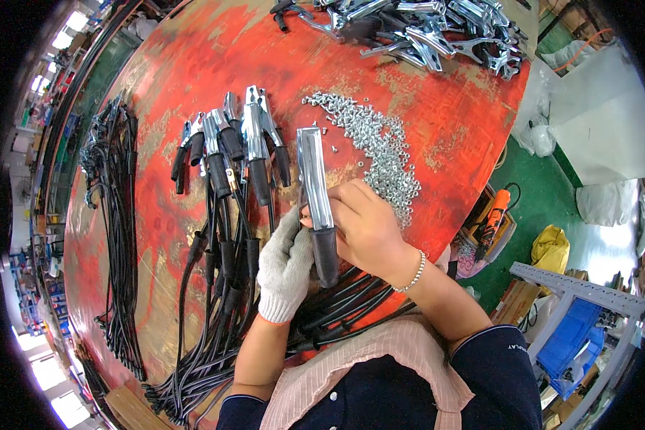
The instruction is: Attaching clamps and rubber sleeves to electrical cables.
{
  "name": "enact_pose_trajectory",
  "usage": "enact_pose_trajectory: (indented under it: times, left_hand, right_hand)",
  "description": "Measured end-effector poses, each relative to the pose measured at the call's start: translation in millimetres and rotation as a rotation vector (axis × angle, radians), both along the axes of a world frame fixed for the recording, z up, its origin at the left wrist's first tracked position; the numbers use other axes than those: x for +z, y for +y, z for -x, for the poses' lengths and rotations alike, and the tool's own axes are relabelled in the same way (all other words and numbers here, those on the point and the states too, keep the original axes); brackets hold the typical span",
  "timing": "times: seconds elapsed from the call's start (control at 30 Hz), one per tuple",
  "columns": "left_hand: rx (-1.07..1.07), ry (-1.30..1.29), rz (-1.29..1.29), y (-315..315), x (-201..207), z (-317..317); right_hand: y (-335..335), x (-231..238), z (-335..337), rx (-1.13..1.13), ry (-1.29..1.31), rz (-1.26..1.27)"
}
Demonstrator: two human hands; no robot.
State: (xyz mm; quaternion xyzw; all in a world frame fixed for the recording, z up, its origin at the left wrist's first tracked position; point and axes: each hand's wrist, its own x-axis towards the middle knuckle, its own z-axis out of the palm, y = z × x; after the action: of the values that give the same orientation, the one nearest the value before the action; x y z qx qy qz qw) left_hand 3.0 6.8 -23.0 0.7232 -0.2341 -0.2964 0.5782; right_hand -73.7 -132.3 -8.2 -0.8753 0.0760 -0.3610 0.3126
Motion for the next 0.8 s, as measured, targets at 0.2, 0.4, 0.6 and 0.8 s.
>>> enact_pose_trajectory:
  times: [0.2, 0.4, 0.6, 0.8]
  left_hand:
    - [0.0, 0.071, 0.017, 0, 1, 1]
    - [-0.011, -0.018, -0.002, -6, -9, 0]
    - [-0.008, -0.234, 0.058, 4, 17, -5]
    - [-0.07, 0.312, 0.115, 7, -40, -7]
  right_hand:
    - [0, 0, 4, 0.05, 0.062, -0.09]
    - [-12, -1, 4, 0.031, 0.105, -0.045]
    - [2, 12, 10, -0.015, 0.047, -0.26]
    - [-64, 43, 66, -0.236, -0.079, -0.655]
